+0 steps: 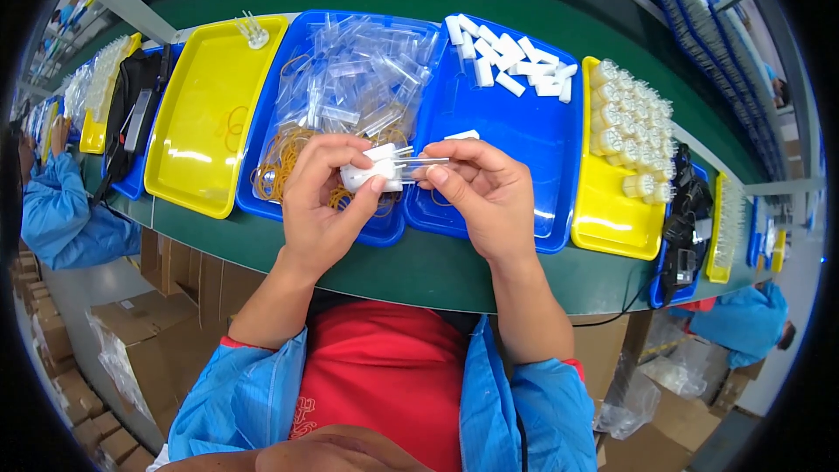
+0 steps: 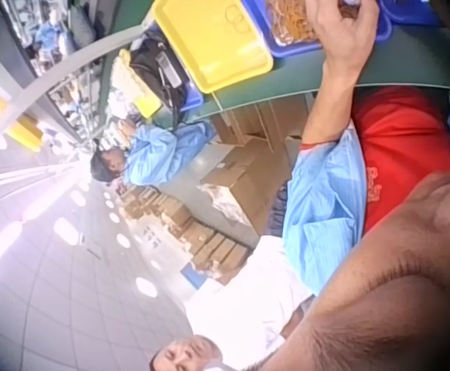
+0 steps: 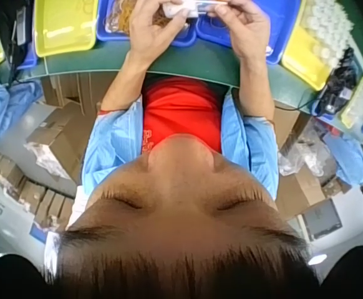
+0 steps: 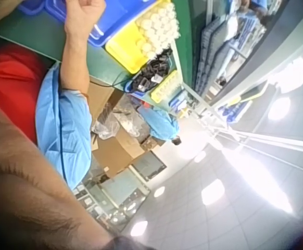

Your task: The person assembles connector components by picking up plastic sleeves from a tray and fitting them onto the pins of a connector base by hand.

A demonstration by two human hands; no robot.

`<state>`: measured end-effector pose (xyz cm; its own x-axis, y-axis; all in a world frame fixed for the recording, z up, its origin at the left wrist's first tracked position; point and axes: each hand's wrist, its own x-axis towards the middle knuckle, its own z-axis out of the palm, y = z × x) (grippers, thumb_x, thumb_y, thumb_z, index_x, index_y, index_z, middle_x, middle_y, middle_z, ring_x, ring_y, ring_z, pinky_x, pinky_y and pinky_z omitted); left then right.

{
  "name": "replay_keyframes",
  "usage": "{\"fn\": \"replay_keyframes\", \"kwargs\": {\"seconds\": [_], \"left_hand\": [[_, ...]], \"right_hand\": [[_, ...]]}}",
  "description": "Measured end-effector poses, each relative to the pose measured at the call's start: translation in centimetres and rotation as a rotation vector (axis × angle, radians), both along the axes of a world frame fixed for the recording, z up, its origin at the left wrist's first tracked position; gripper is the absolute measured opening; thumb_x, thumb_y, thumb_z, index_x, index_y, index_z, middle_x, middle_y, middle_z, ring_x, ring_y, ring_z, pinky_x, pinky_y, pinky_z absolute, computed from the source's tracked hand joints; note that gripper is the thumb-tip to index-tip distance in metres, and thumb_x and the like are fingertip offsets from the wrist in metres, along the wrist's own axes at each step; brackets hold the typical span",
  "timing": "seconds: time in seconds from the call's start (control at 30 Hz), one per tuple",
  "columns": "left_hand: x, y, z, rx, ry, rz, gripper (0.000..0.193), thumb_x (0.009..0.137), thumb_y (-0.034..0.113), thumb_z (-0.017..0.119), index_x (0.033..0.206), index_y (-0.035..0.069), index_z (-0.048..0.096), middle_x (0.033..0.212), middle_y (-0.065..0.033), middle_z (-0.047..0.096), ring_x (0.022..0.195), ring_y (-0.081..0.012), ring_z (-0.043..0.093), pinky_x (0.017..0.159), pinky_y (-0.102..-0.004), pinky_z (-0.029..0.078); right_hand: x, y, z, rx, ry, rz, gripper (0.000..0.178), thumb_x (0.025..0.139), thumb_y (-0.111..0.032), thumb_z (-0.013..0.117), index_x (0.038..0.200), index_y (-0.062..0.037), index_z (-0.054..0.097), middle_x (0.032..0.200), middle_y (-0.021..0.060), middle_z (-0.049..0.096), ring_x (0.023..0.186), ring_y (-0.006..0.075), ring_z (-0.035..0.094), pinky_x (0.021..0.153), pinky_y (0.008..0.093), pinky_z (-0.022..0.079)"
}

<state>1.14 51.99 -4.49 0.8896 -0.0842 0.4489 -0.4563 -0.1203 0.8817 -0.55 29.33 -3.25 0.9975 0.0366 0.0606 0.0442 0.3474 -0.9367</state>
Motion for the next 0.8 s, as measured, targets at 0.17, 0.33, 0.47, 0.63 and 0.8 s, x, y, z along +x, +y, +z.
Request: {"fn": "replay_keyframes", "kwargs": {"seconds": [0.17,0.33,0.47,0.63,0.8], "left_hand": [[-0.01,0.08,0.12,0.012,0.0,0.003,0.025,0.091,0.005,0.088,0.112,0.004,0.075,0.121,-0.0156,0.073,0.105,-0.0277,0.075,0.087,-0.0367,0.06],[0.2,0.19,0.03,0.023,-0.065,0.021,0.027,0.09,0.005,0.088,0.115,0.004,0.079,0.12,-0.0149,0.073,0.105,-0.0276,0.075,0.088,-0.0366,0.06],[0.2,0.45,0.52,0.107,-0.118,0.012,0.028,0.09,0.005,0.088,0.117,0.005,0.082,0.12,-0.0147,0.073,0.105,-0.0274,0.075,0.088,-0.0362,0.06],[0.07,0.37,0.56,0.104,-0.114,0.041,0.028,0.089,0.005,0.089,0.116,0.005,0.082,0.12,-0.0148,0.073,0.105,-0.0275,0.075,0.088,-0.0361,0.06],[0.09,0.26,0.62,0.088,-0.099,0.031,0.027,0.088,0.006,0.091,0.114,0.005,0.082,0.12,-0.0149,0.073,0.106,-0.0275,0.076,0.088,-0.0362,0.06]], "right_hand": [[-0.03,0.18,-0.08,-0.009,-0.016,-0.008,0.026,0.102,0.002,0.08,0.127,0.0073,0.075,0.121,0.0167,0.079,0.108,0.0233,0.081,0.095,0.0348,0.067],[0.04,0.25,-0.01,-0.018,-0.027,-0.006,0.025,0.102,0.002,0.08,0.127,0.0069,0.076,0.12,0.0169,0.079,0.108,0.0233,0.08,0.096,0.0352,0.067],[-0.06,0.31,0.06,-0.029,-0.029,-0.01,0.026,0.102,0.001,0.08,0.127,0.007,0.075,0.12,0.0171,0.08,0.108,0.0234,0.08,0.096,0.0351,0.067],[-0.07,0.45,-0.14,-0.006,-0.024,0.004,0.026,0.102,0.001,0.08,0.127,0.0071,0.075,0.12,0.0174,0.08,0.108,0.0237,0.081,0.096,0.0351,0.067],[-0.04,0.18,-0.29,0.024,0.019,0.02,0.027,0.103,0.0,0.08,0.128,0.0069,0.075,0.12,0.0177,0.08,0.108,0.0239,0.081,0.095,0.0346,0.067]]}}
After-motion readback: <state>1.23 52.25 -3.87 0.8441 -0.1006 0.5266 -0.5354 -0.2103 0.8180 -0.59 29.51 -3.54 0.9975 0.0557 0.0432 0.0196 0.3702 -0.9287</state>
